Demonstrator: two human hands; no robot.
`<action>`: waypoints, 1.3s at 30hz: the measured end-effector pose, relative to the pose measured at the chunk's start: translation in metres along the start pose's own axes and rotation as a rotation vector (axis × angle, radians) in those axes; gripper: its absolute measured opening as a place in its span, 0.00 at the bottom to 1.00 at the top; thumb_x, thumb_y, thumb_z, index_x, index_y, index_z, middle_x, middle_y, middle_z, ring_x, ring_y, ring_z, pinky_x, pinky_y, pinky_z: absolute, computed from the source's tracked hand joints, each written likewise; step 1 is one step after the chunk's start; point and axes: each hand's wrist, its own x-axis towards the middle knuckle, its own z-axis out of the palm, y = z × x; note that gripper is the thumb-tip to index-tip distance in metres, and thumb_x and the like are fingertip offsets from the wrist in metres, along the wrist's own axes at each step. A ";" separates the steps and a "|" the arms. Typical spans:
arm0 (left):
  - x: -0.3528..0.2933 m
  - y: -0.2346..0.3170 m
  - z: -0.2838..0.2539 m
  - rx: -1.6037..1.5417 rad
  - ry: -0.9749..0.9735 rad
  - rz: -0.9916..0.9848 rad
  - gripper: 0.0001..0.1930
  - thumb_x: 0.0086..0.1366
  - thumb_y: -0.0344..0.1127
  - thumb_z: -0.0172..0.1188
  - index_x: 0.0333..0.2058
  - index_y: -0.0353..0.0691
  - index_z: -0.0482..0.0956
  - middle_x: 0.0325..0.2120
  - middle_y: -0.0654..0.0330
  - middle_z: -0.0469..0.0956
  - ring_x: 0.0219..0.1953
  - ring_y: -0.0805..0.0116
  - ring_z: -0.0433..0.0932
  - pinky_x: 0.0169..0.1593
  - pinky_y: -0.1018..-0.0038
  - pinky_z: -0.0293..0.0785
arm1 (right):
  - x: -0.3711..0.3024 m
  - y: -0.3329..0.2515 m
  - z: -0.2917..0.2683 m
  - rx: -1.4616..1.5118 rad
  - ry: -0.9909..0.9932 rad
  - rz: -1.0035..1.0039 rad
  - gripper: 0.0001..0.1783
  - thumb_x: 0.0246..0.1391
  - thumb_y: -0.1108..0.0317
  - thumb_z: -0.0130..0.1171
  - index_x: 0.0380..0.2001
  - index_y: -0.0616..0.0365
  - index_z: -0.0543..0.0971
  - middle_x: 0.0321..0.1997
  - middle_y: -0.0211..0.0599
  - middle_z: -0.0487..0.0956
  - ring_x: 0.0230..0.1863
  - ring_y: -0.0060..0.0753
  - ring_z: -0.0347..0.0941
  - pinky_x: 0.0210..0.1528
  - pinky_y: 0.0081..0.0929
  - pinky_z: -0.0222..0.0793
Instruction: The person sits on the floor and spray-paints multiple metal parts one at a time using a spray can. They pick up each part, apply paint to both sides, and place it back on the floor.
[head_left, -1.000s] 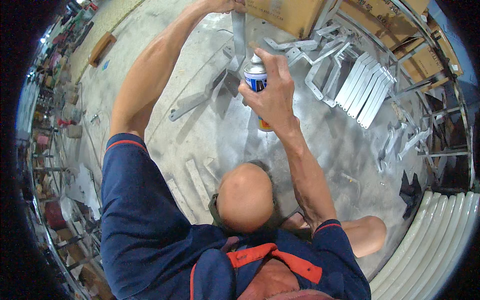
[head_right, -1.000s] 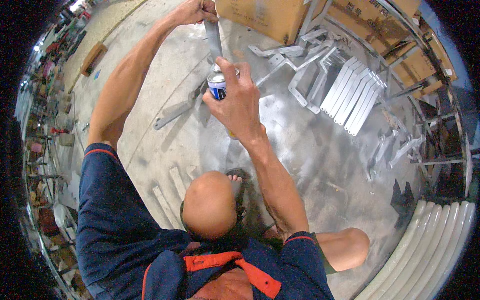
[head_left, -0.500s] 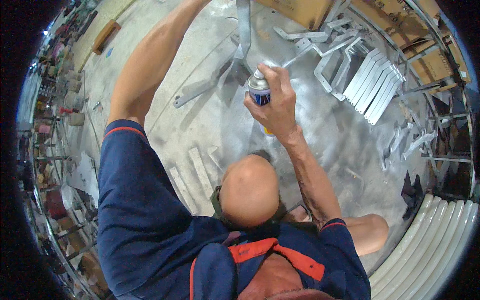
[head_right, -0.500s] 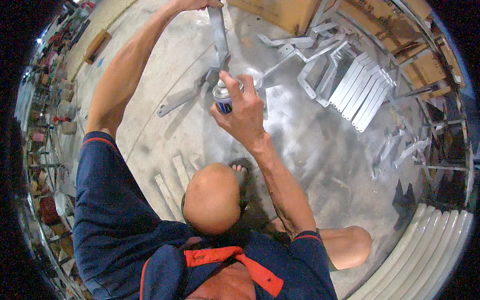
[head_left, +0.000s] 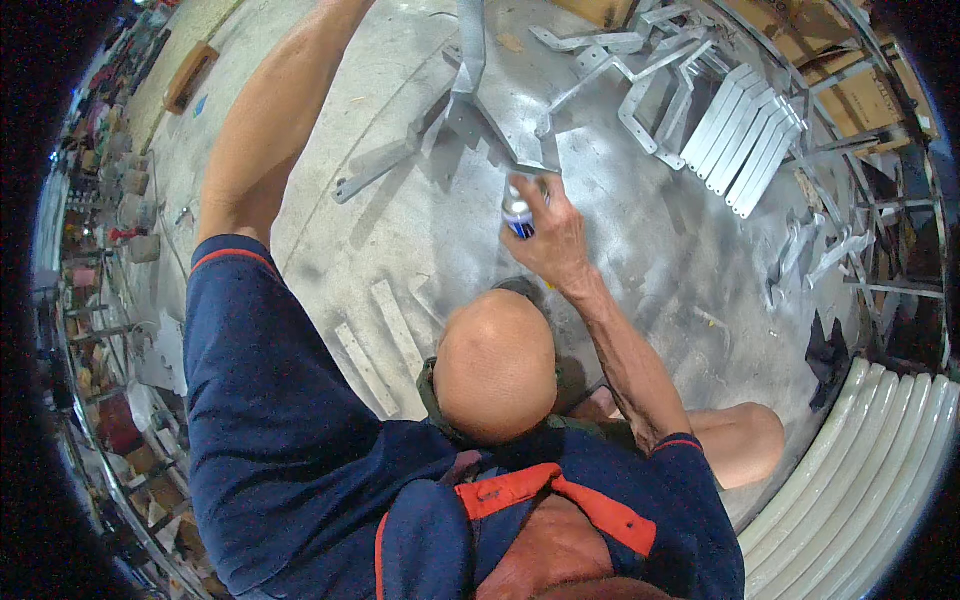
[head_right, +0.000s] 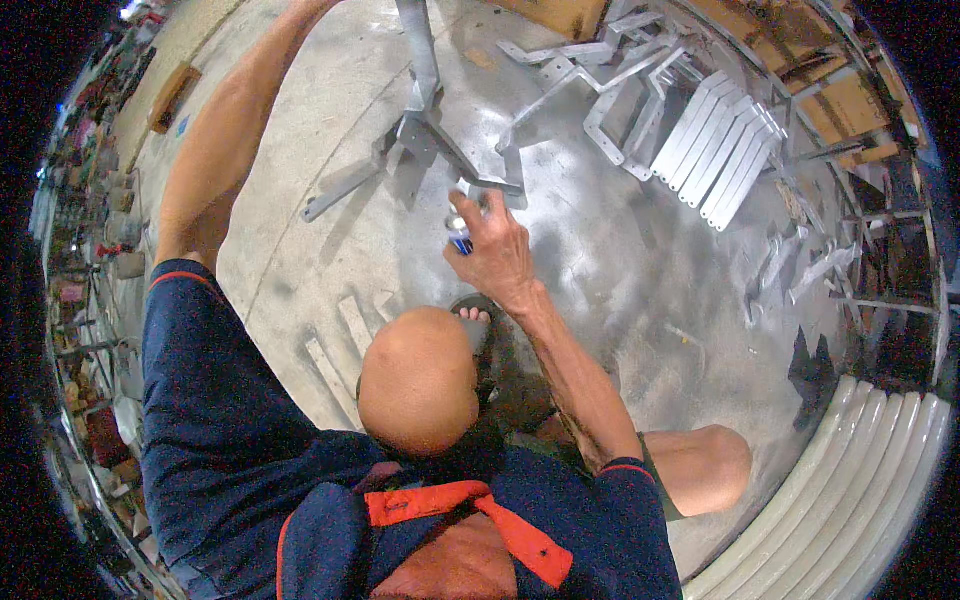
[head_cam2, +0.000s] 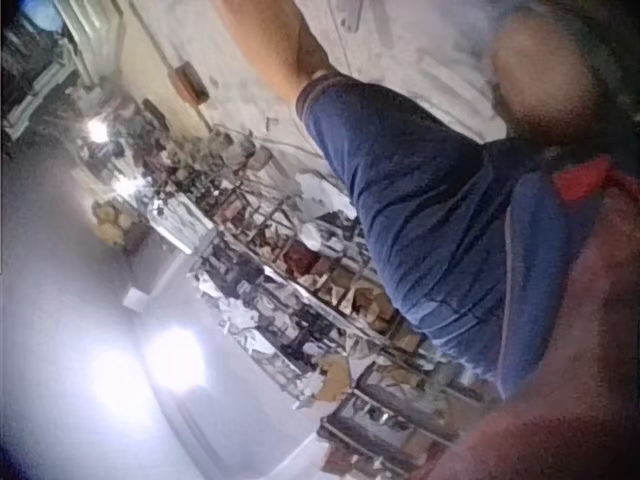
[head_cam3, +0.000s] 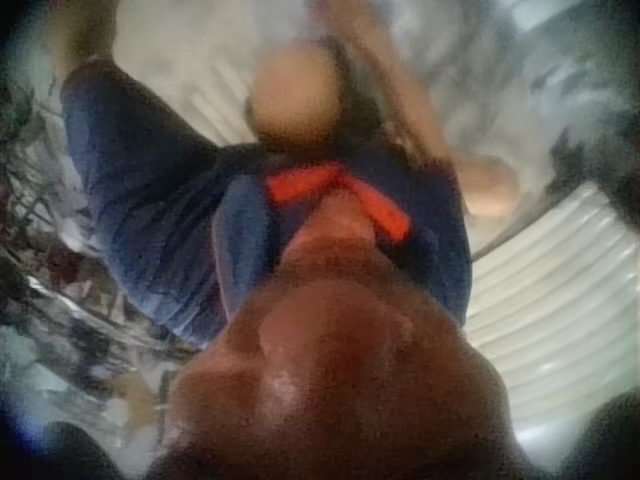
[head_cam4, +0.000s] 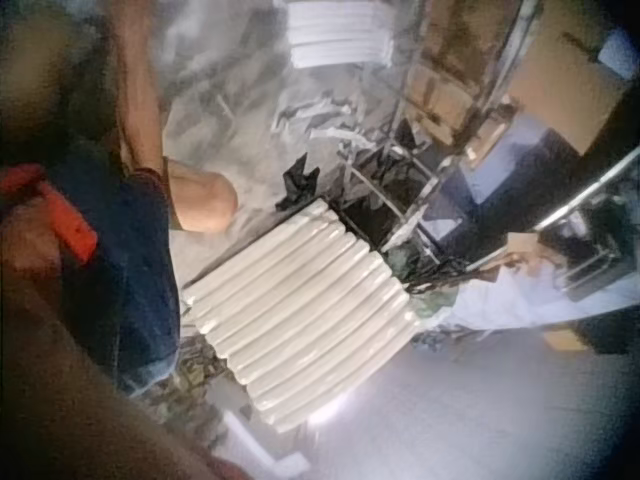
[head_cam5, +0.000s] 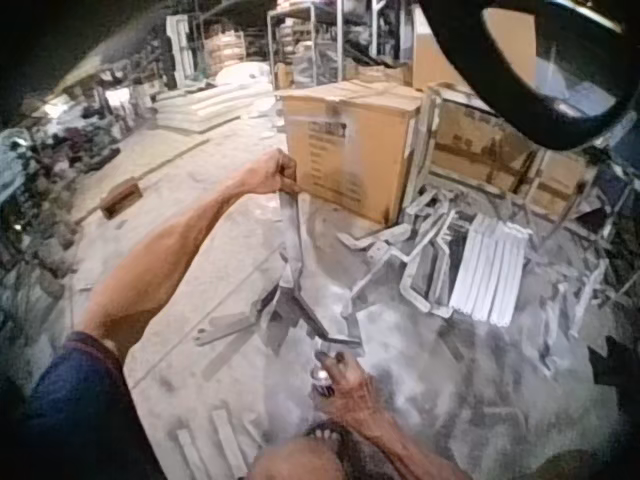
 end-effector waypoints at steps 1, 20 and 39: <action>0.000 0.002 0.000 0.024 -0.006 -0.001 0.16 0.55 0.33 0.80 0.21 0.37 0.79 0.17 0.64 0.77 0.23 0.76 0.72 0.29 0.69 0.72 | 0.009 -0.005 -0.002 0.021 0.038 -0.011 0.42 0.40 0.69 0.75 0.64 0.49 0.75 0.52 0.54 0.73 0.42 0.59 0.81 0.39 0.50 0.83; -0.016 0.005 -0.011 0.017 0.002 -0.120 0.15 0.59 0.38 0.80 0.24 0.37 0.83 0.19 0.62 0.83 0.21 0.74 0.78 0.25 0.71 0.73 | -0.049 0.016 0.035 0.048 0.045 0.163 0.40 0.42 0.69 0.75 0.62 0.44 0.76 0.50 0.52 0.73 0.43 0.61 0.82 0.41 0.52 0.83; -0.156 -0.005 -0.054 0.258 -0.028 -0.418 0.20 0.71 0.51 0.70 0.37 0.35 0.86 0.25 0.67 0.79 0.30 0.76 0.72 0.37 0.74 0.69 | -0.048 0.082 0.029 -0.027 0.433 0.526 0.39 0.44 0.65 0.74 0.62 0.53 0.74 0.51 0.50 0.76 0.52 0.56 0.78 0.55 0.49 0.78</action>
